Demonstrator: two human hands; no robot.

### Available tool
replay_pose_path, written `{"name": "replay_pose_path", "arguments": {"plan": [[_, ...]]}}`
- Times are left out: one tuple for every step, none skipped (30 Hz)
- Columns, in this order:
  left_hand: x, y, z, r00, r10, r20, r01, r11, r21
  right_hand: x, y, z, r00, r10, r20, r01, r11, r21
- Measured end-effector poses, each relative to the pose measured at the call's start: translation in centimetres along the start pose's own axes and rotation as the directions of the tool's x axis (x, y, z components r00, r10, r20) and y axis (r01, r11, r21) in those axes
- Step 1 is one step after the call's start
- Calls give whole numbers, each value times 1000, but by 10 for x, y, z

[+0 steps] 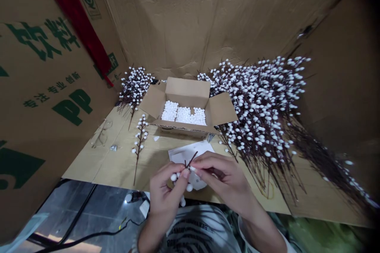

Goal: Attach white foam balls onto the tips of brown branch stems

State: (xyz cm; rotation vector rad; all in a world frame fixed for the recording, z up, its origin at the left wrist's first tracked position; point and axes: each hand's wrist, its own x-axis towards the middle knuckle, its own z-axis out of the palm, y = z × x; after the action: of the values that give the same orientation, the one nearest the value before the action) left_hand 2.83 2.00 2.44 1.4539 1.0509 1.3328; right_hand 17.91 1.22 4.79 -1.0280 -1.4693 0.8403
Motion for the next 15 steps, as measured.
{"name": "replay_pose_path", "arguments": {"plan": [[0, 1, 0, 1000, 10, 1, -10, 1000, 1, 0, 1, 0, 1000, 5, 0, -5, 1000, 11], [1, 1, 0, 1000, 21, 5, -21, 1000, 3, 0, 2, 1, 1000, 14, -2, -14, 1000, 27], [1, 2, 0, 999, 33, 12, -33, 999, 7, 0, 3, 1, 1000, 28, -4, -28, 999, 46], [2, 2, 1, 999, 44, 17, -44, 999, 12, 0, 3, 2, 999, 43, -7, -43, 997, 66], [2, 2, 1, 999, 51, 20, -51, 999, 16, 0, 3, 2, 998, 59, -10, -58, 995, 84], [3, 2, 1, 998, 53, 26, -54, 998, 17, 0, 3, 2, 997, 72, -9, -71, 993, 98], [3, 2, 2, 998, 52, 30, -53, 998, 15, 0, 3, 2, 997, 82, -8, -81, 991, 108], [3, 1, 2, 998, 49, 35, -50, 999, 12, 0, 2, 2, 996, 86, -7, -85, 990, 114], [3, 1, 2, 998, 46, 37, -46, 999, 6, 0, 1, 3, 996, 89, -5, -88, 989, 115], [2, 0, 2, 998, 39, 41, -39, 999, 1, 0, 0, 3, 996, 91, -3, -90, 990, 112], [2, -1, 2, 998, 33, 44, -33, 999, -4, 0, -1, 3, 996, 94, -4, -93, 990, 109], [1, -1, 2, 999, 26, 47, -26, 1000, -9, -1, -1, 2, 995, 96, -7, -95, 990, 108], [0, -2, 1, 999, 18, 49, -18, 1000, -15, -2, -1, 2, 995, 103, -8, -101, 989, 112], [0, -3, 1, 999, 12, 53, -11, 1000, -20, -3, 0, 2, 993, 115, -6, -114, 986, 125], [-1, -3, 0, 998, 7, 62, -6, 1000, -25, -5, 2, 1, 990, 140, 0, -138, 979, 150]]}}
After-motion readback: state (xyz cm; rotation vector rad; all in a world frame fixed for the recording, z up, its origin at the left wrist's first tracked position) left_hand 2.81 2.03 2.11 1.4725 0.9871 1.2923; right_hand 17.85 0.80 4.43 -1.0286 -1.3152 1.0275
